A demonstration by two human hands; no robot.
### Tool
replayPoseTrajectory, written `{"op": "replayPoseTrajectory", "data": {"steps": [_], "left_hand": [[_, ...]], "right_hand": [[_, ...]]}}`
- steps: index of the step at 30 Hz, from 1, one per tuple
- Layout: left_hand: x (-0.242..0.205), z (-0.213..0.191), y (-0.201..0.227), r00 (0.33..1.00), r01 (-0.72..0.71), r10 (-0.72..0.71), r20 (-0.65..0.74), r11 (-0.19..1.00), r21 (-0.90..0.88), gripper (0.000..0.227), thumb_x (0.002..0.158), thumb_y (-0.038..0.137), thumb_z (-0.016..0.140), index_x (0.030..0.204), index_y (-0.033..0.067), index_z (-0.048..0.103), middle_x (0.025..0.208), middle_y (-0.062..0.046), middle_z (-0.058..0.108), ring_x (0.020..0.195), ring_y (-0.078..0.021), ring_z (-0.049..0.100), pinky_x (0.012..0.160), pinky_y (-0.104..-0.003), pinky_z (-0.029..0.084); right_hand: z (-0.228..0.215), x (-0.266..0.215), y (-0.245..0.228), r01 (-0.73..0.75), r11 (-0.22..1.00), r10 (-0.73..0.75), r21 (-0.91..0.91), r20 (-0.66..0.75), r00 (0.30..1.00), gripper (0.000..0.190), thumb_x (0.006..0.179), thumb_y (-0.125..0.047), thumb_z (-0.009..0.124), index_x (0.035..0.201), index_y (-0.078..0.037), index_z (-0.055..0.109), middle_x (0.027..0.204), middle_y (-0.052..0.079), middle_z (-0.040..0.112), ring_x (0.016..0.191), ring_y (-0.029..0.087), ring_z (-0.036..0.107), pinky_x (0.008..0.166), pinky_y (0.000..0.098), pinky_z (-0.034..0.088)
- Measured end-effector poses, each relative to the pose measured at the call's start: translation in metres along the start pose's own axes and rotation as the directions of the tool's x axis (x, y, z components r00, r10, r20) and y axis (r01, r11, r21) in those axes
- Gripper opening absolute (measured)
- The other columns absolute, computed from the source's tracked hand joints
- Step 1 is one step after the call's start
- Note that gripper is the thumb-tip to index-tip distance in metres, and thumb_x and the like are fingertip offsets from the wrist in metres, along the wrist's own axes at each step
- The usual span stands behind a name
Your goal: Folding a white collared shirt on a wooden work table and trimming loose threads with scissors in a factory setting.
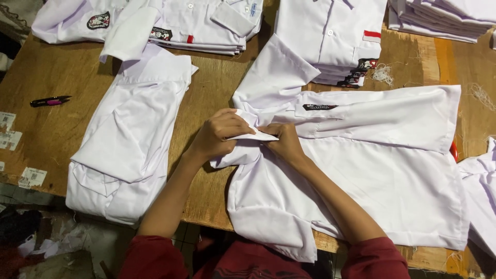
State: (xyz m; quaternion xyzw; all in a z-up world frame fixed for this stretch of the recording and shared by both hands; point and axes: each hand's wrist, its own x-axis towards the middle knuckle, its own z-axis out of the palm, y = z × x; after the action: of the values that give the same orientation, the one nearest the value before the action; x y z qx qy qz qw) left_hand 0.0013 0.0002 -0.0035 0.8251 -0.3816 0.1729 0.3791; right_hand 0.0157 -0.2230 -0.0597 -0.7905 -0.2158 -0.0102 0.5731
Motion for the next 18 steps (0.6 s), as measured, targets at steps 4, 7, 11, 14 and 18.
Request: {"op": "replayPoseTrajectory", "data": {"steps": [4,7,11,14,18], "left_hand": [[0.0,0.0,0.0,1.0,0.006,-0.006,0.008,1.0,0.006,0.051,0.061,-0.011,0.058,0.097,0.0154,0.08,0.089,-0.001,0.077,0.094,-0.02,0.073,0.108,-0.047,0.045],[0.001,-0.005,0.002,1.0,0.008,-0.008,0.014,1.0,0.002,0.046,0.063,-0.01,0.062,0.096,0.0169,0.08,0.089,-0.001,0.077,0.092,-0.021,0.073,0.107,-0.046,0.045],[0.004,-0.011,0.004,0.999,0.05,-0.048,0.025,0.996,-0.071,0.039,0.063,-0.004,0.071,0.096,0.0169,0.08,0.089,-0.001,0.077,0.091,-0.0227,0.073,0.106,-0.048,0.045],[0.005,-0.01,0.005,0.998,0.065,-0.064,0.016,0.995,-0.069,0.038,0.067,-0.004,0.071,0.097,0.018,0.08,0.09,0.0,0.078,0.091,-0.0222,0.073,0.105,-0.047,0.046],[0.003,-0.009,0.002,0.998,0.07,-0.069,0.014,0.996,-0.058,0.037,0.069,-0.003,0.071,0.097,0.0196,0.08,0.09,0.001,0.077,0.089,-0.0216,0.073,0.104,-0.046,0.046]], "right_hand": [[0.001,-0.001,-0.002,0.024,0.999,-0.024,-0.033,-0.003,1.0,0.014,0.078,-0.008,0.079,0.091,-0.013,0.083,0.065,0.011,0.071,0.056,0.023,0.068,0.054,0.0311,0.046],[0.0,-0.003,-0.007,0.068,0.986,-0.066,-0.149,0.021,0.998,0.016,0.08,-0.004,0.076,0.094,-0.008,0.082,0.071,0.013,0.073,0.059,0.03,0.069,0.056,0.0317,0.05],[-0.008,0.004,-0.026,0.108,0.986,-0.095,-0.126,0.102,0.99,0.018,0.08,0.0,0.072,0.096,-0.004,0.08,0.076,0.017,0.072,0.066,0.037,0.07,0.06,0.0365,0.052],[-0.013,0.006,-0.027,0.122,0.987,-0.106,-0.104,0.149,0.983,0.02,0.08,0.0,0.072,0.098,-0.001,0.079,0.079,0.019,0.073,0.069,0.038,0.071,0.062,0.0382,0.052],[-0.011,0.004,-0.017,0.114,0.984,-0.095,-0.136,0.145,0.985,0.021,0.081,-0.005,0.073,0.101,-0.002,0.079,0.081,0.02,0.072,0.073,0.041,0.071,0.063,0.0414,0.053]]}}
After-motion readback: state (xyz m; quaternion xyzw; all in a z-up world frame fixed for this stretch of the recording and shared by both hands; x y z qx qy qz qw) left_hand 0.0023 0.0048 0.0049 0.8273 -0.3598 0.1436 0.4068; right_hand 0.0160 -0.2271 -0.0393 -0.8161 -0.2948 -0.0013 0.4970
